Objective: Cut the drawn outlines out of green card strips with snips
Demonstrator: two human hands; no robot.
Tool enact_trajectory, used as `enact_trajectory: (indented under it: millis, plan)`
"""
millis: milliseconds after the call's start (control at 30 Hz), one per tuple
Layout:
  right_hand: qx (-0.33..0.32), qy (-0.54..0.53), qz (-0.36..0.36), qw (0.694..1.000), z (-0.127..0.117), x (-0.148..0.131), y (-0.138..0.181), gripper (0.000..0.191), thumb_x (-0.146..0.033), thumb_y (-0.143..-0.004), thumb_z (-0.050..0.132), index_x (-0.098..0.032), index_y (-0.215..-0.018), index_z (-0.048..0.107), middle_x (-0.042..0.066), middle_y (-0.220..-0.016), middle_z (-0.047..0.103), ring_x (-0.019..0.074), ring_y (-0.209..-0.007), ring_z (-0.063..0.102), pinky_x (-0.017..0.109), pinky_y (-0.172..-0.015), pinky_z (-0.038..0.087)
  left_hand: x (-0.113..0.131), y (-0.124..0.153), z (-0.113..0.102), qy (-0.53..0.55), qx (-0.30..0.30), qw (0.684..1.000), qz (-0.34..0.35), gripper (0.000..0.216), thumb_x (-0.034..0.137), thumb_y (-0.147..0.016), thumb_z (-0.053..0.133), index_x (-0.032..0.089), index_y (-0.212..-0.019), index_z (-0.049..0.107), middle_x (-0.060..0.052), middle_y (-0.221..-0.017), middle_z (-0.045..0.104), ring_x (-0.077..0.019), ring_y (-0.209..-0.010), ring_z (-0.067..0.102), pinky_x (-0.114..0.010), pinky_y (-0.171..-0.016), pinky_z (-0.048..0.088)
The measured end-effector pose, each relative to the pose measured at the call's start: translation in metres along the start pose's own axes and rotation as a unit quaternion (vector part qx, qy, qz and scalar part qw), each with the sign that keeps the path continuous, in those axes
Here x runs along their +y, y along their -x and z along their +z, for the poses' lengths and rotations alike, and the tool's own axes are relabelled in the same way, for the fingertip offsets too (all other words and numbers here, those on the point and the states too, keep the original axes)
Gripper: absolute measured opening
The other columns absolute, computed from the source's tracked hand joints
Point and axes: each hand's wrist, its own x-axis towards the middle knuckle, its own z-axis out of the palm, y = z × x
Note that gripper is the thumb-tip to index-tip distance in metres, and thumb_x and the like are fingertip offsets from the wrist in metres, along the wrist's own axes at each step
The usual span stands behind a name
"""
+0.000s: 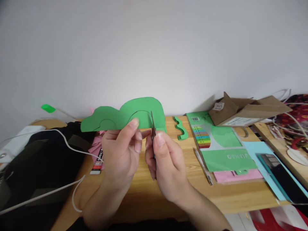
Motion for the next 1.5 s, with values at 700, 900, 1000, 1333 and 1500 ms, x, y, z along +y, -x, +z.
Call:
enact_trajectory:
  millis: [700, 900, 1000, 1333, 1500]
  plan:
    - [0.023, 0.002, 0.004, 1.000, 0.0010, 0.0004, -0.0012, 0.044, -0.059, -0.095, 0.048, -0.021, -0.075, 0.056, -0.005, -0.054, 0.041, 0.0063, -0.036, 0.027, 0.018, -0.028, 0.023, 0.0020, -0.0001, 0.0042, 0.032, 0.018, 0.999, -0.026, 0.032, 0.024, -0.072, 0.076, 0.020, -0.045, 0.058, 0.006, -0.041, 0.056, -0.0051, -0.034, 0.050, -0.020, -0.042, 0.045]
    - [0.027, 0.010, 0.002, 1.000, 0.0008, -0.0008, -0.0018, 0.045, -0.062, -0.092, 0.051, -0.022, -0.071, 0.054, -0.005, -0.055, 0.041, 0.0063, -0.036, 0.027, 0.018, -0.028, 0.022, 0.0009, 0.0002, 0.0030, 0.014, 0.027, 0.999, -0.029, 0.032, 0.028, -0.072, 0.077, 0.020, -0.047, 0.058, 0.007, -0.045, 0.057, -0.0046, -0.034, 0.048, -0.023, -0.045, 0.048]
    - [0.023, 0.002, 0.005, 1.000, 0.0005, -0.0004, -0.0023, 0.044, -0.061, -0.092, 0.052, -0.021, -0.072, 0.055, -0.005, -0.055, 0.041, 0.0063, -0.037, 0.026, 0.018, -0.028, 0.020, 0.0008, -0.0002, 0.0029, 0.024, 0.024, 0.999, -0.030, 0.032, 0.027, -0.071, 0.077, 0.020, -0.047, 0.058, 0.007, -0.044, 0.057, -0.0047, -0.034, 0.048, -0.024, -0.048, 0.051]
    - [0.013, -0.018, 0.014, 1.000, 0.0015, -0.0006, -0.0035, 0.045, -0.061, -0.092, 0.053, -0.020, -0.073, 0.057, -0.006, -0.054, 0.037, 0.0070, -0.039, 0.025, 0.018, -0.029, 0.018, 0.0001, 0.0004, 0.0020, 0.030, 0.005, 0.999, -0.015, 0.033, 0.025, -0.077, 0.075, 0.020, -0.047, 0.060, 0.006, -0.042, 0.056, -0.0044, -0.034, 0.044, -0.023, -0.053, 0.052]
    - [0.006, -0.034, 0.009, 0.999, 0.0021, -0.0008, -0.0051, 0.044, -0.059, -0.093, 0.053, -0.021, -0.070, 0.054, -0.006, -0.053, 0.036, 0.0069, -0.040, 0.024, 0.017, -0.030, 0.017, 0.0013, -0.0002, 0.0021, 0.017, 0.008, 1.000, -0.007, 0.035, 0.028, -0.076, 0.077, 0.020, -0.047, 0.060, 0.006, -0.042, 0.056, -0.0044, -0.035, 0.047, -0.021, -0.052, 0.050]
